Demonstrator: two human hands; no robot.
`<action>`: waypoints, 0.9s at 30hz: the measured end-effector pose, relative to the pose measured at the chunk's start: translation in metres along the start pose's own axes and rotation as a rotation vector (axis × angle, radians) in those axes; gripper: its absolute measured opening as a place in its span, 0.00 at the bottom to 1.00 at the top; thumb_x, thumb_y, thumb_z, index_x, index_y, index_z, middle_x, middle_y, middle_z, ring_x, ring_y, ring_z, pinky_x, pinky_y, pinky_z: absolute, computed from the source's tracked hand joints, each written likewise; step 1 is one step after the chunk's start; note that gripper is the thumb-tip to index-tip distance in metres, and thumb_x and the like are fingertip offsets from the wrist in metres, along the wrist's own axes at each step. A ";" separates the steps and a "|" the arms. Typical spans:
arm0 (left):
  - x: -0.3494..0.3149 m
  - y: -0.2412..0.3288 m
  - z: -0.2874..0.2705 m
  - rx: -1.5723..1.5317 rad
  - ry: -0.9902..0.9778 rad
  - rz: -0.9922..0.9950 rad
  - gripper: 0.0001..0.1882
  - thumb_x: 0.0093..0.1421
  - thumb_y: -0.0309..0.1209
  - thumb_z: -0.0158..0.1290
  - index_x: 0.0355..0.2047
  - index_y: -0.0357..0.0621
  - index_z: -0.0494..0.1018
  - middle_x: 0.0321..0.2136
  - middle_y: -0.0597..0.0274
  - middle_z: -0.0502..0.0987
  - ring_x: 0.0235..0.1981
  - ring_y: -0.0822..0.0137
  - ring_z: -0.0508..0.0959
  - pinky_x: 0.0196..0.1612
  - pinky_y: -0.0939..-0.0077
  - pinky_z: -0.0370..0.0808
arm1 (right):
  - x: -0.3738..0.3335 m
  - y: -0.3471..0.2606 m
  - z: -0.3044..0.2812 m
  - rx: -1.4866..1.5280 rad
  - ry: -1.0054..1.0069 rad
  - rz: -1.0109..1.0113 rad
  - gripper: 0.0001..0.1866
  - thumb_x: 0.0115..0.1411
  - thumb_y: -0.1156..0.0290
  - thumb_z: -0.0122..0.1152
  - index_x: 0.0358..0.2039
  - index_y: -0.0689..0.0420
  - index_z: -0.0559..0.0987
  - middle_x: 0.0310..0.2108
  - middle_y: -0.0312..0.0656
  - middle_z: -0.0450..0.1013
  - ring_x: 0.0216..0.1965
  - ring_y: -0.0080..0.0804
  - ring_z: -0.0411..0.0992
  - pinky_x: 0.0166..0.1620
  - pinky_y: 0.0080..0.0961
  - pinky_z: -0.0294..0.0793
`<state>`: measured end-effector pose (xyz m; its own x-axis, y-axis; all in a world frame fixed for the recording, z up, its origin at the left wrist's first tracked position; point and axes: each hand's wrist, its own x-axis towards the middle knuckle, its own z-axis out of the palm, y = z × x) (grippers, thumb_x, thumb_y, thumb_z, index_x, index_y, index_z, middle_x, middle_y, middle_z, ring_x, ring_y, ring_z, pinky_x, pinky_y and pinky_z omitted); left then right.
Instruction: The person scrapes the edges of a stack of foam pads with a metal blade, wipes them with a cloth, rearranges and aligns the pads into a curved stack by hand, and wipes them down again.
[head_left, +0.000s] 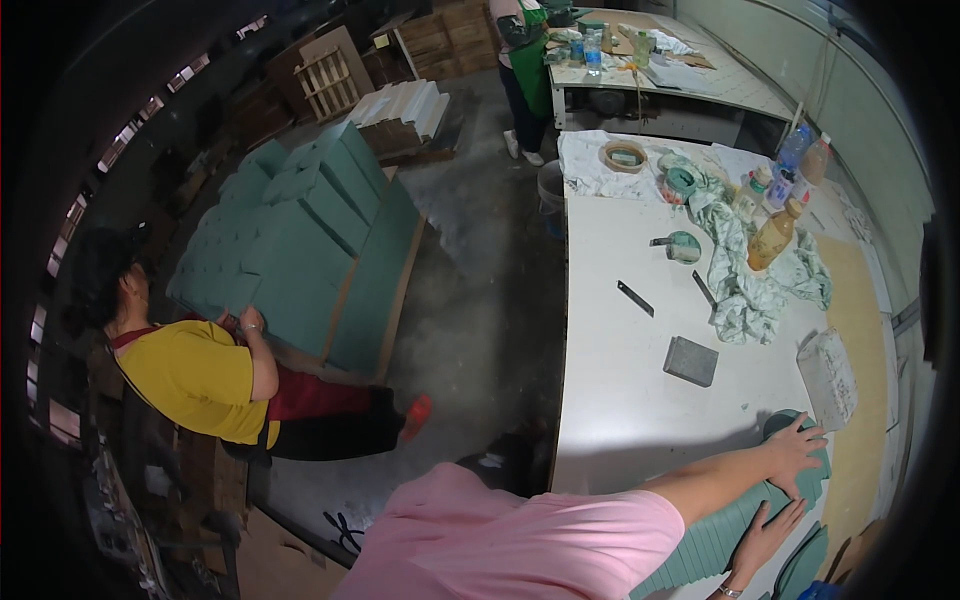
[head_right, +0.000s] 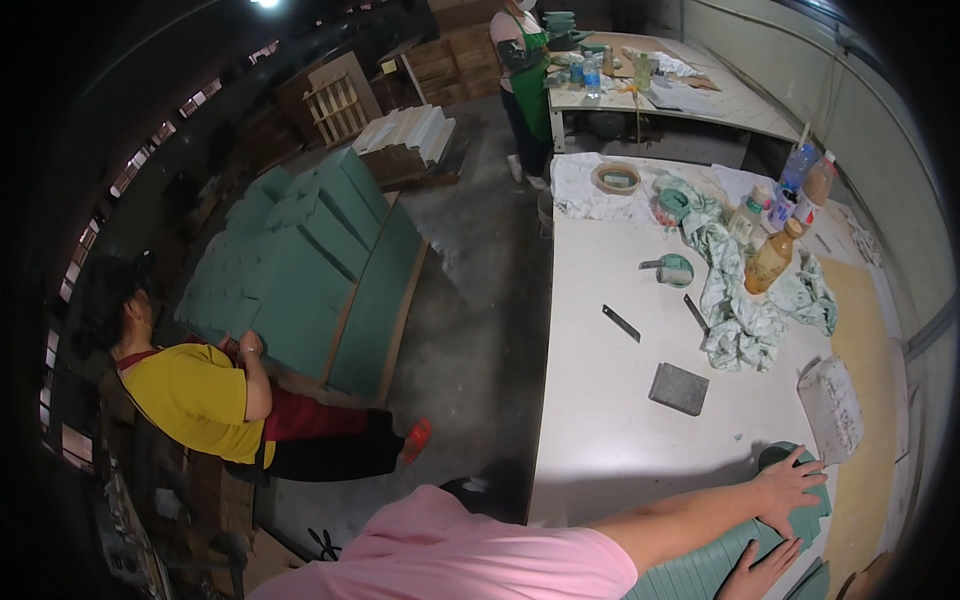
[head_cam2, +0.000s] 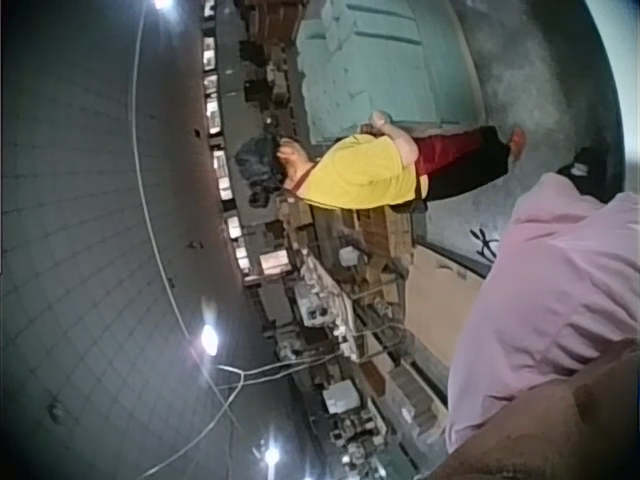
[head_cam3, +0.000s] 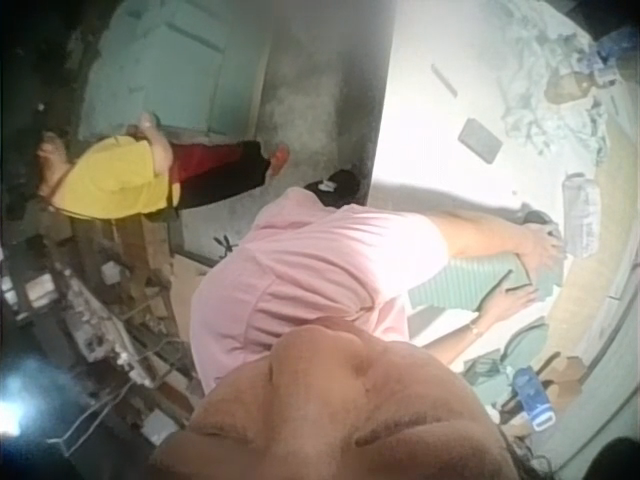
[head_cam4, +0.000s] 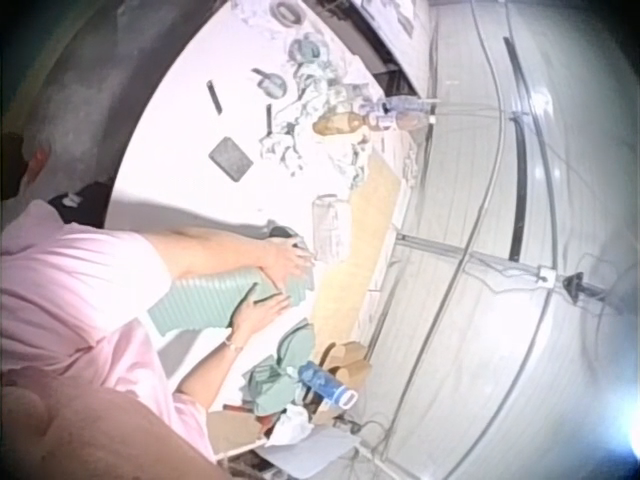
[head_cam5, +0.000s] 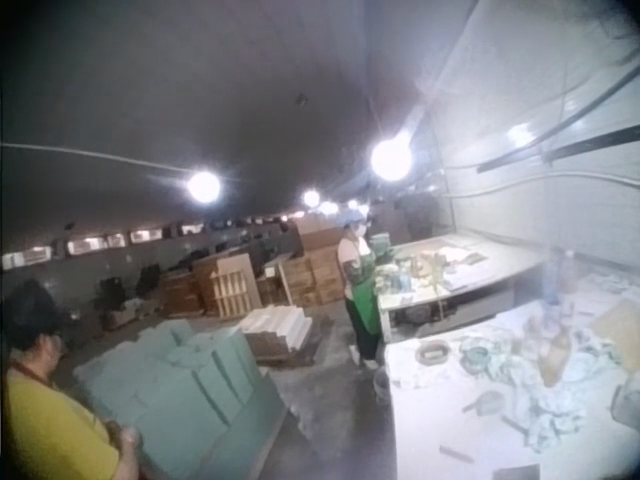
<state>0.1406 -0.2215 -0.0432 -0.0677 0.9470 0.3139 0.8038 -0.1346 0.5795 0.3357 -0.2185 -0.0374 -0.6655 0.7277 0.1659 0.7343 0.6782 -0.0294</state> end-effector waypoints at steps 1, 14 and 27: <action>0.000 0.002 -0.001 0.001 -0.005 0.001 0.45 0.47 0.68 0.53 0.62 0.59 0.69 0.70 0.57 0.54 0.73 0.54 0.42 0.69 0.35 0.31 | 0.000 0.000 -0.001 0.002 -0.006 0.006 0.38 0.71 0.51 0.44 0.70 0.64 0.50 0.73 0.51 0.44 0.73 0.49 0.41 0.72 0.39 0.42; -0.004 0.008 -0.012 0.024 -0.029 -0.025 0.45 0.48 0.68 0.53 0.63 0.59 0.67 0.70 0.56 0.53 0.73 0.53 0.42 0.69 0.36 0.32 | 0.000 -0.008 -0.008 0.002 -0.024 0.030 0.38 0.70 0.51 0.45 0.70 0.65 0.51 0.73 0.50 0.44 0.73 0.49 0.41 0.72 0.39 0.43; -0.002 0.036 -0.021 0.036 -0.099 0.039 0.46 0.50 0.69 0.51 0.63 0.55 0.68 0.67 0.52 0.59 0.70 0.51 0.54 0.67 0.39 0.50 | -0.027 -0.011 -0.031 0.177 0.042 0.117 0.43 0.57 0.61 0.63 0.67 0.64 0.57 0.71 0.57 0.49 0.72 0.53 0.45 0.71 0.44 0.42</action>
<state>0.1570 -0.2348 -0.0069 0.0215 0.9657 0.2588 0.8254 -0.1632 0.5404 0.3503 -0.2488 -0.0108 -0.5679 0.8004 0.1918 0.7689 0.5991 -0.2233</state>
